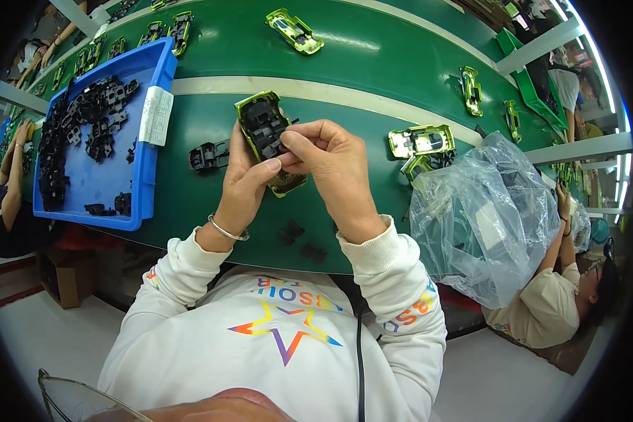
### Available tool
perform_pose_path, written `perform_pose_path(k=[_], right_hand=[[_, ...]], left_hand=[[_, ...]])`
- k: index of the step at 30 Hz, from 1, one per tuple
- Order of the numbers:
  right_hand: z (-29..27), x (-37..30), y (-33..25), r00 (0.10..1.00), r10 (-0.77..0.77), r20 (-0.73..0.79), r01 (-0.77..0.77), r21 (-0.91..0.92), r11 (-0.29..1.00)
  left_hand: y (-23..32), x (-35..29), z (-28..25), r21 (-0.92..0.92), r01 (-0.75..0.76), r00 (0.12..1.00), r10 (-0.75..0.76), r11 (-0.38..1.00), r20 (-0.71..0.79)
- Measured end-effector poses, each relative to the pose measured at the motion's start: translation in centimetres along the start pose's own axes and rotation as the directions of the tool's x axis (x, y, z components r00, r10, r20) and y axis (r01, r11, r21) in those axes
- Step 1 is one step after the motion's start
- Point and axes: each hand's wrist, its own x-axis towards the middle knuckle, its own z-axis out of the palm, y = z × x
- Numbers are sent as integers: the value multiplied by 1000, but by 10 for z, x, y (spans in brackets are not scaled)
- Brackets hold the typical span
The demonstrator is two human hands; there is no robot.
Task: The person assembles toy cars by fitting plastic interior parts into car shells by hand and placing the assembled car bodies onto the assembly line.
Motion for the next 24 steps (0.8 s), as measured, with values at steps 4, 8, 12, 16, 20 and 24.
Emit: perform_pose_path(k=[4, 8, 12, 16, 20, 24], right_hand=[[1, 1, -2, 999, -47, 24, 50, -183, 982], [-2, 6, 15, 973, -229, 30, 230, -204, 952], [0, 4, 16, 954, -299, -23, 259, -443, 859], [1, 2, 27, 988, -156, -24, 146, -238, 960], [4, 1, 35, 993, -115, 3, 115, -35, 993], [1, 2, 37, 993, -119, 20, 120, -123, 985]], left_hand=[[-3, 1, -7, 29, 7, 1000, -7, 1000, 5], [-1, 1, -5, 30, -2, 1000, 2, 1000, -5], [5, 0, 0, -89, 95, 994, -99, 992, -43], [1, -3, -3, -59, 132, 985, -138, 989, -107], [1, -7, 1, 0, 135, 986, -134, 991, -103], [5, -6, 5, 79, 167, 979, -156, 983, -135]])
